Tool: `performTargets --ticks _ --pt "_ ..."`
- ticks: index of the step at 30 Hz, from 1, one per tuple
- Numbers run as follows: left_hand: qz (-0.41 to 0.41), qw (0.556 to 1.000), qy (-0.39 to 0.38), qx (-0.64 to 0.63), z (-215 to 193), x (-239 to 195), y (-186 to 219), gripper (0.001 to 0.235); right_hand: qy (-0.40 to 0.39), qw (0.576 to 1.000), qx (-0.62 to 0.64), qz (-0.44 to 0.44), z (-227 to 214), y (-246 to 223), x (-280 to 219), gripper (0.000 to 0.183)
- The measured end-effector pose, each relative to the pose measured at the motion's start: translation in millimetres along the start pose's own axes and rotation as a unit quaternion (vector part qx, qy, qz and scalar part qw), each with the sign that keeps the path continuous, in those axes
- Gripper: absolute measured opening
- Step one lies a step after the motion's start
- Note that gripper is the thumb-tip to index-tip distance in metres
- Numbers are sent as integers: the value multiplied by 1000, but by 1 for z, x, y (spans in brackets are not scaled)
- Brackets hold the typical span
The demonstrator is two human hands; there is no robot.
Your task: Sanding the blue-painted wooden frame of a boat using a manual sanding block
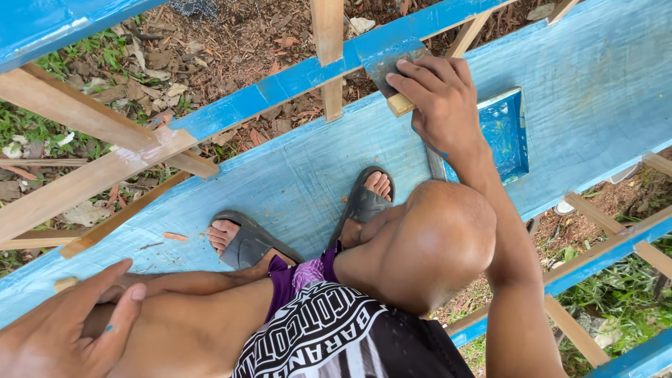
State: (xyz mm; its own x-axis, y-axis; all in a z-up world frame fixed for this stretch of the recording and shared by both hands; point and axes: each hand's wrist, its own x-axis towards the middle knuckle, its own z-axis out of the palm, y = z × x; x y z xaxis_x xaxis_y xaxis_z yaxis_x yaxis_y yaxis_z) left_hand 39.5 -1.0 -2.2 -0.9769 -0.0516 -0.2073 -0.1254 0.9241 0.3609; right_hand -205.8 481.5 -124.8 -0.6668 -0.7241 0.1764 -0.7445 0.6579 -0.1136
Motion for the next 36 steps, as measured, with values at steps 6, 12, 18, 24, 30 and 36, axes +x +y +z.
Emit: performTargets --ticks 6,12,18,24,30,36 --pt "-16 999 -41 22 -12 2 9 40 -54 998 -31 -1 3 -3 -14 49" --pt "23 1000 -12 13 -11 0 5 35 -27 991 88 92 5 -3 -44 63" --pt "74 980 70 169 6 -8 -13 30 -126 948 283 77 -33 -2 -12 73" --pt "99 985 43 137 -8 11 17 28 -325 880 320 137 -111 -34 94 32" --pt "149 986 72 19 -11 17 23 25 -397 861 252 195 -132 -94 160 23" --pt "190 978 83 -19 -17 22 16 25 -225 919 319 65 -64 -145 127 37"
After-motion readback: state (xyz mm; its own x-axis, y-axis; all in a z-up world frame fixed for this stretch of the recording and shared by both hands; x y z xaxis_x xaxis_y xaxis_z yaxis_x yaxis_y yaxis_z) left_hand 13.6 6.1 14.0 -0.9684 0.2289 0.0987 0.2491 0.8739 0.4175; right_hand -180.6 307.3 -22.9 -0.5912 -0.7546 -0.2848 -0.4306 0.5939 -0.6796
